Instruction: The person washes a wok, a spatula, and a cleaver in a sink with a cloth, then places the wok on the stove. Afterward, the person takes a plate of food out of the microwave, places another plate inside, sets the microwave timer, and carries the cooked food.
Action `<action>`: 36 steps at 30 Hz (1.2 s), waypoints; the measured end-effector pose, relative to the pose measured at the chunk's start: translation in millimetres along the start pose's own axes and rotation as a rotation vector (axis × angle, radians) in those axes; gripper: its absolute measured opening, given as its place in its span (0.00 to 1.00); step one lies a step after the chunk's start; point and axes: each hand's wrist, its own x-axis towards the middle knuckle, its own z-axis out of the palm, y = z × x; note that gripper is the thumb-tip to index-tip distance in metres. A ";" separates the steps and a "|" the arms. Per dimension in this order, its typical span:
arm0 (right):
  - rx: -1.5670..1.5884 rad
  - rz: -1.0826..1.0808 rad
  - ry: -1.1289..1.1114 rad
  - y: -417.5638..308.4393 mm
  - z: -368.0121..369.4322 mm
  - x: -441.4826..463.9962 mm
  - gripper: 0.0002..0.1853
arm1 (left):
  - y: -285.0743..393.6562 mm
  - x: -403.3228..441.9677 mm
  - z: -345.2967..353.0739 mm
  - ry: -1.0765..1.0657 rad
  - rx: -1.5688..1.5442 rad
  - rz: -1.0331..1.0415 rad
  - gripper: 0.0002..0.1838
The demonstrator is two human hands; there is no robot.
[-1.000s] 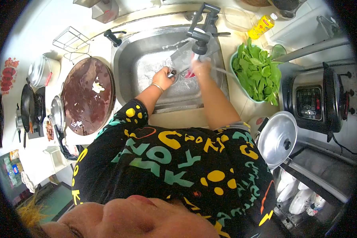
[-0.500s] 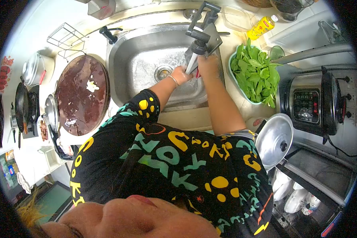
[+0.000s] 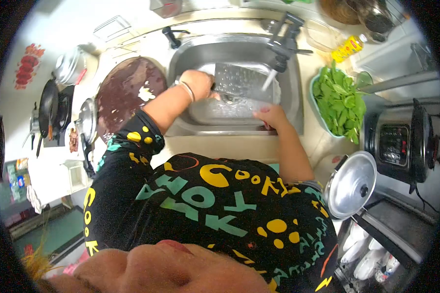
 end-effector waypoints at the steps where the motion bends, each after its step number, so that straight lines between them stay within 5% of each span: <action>1: -0.158 -0.024 -0.068 1.7 8.4 0.1 0.22 | -16.4 -15.0 -11.8 0.095 0.129 0.063 0.31; 6: -0.675 -0.090 0.001 -18.5 31.5 -21.4 0.21 | -117.1 -78.3 -54.3 0.563 0.604 0.111 0.06; 12: -0.526 -0.083 0.040 -7.3 52.4 -23.3 0.26 | -217.8 -160.4 -141.0 0.705 0.901 -0.134 0.08; 14: -0.511 -0.158 0.143 -4.3 64.8 -20.3 0.20 | -257.3 -175.8 -163.3 0.746 0.999 -0.232 0.08; 18: -0.366 -0.210 0.402 -4.0 91.5 -21.0 0.15 | -333.7 -192.2 -196.9 1.144 0.926 -0.189 0.08; 21: -0.438 -0.291 0.747 -13.2 104.8 -27.4 0.14 | -345.7 -212.9 -221.8 0.767 1.045 -0.413 0.08; 26: -0.501 -0.059 0.714 -31.7 106.2 -35.8 0.12 | -412.7 -189.6 -229.6 0.754 1.139 -0.465 0.07; 36: -0.441 -0.031 0.831 -30.0 107.3 -30.0 0.08 | -444.4 -160.6 -248.5 0.657 1.168 -0.395 0.06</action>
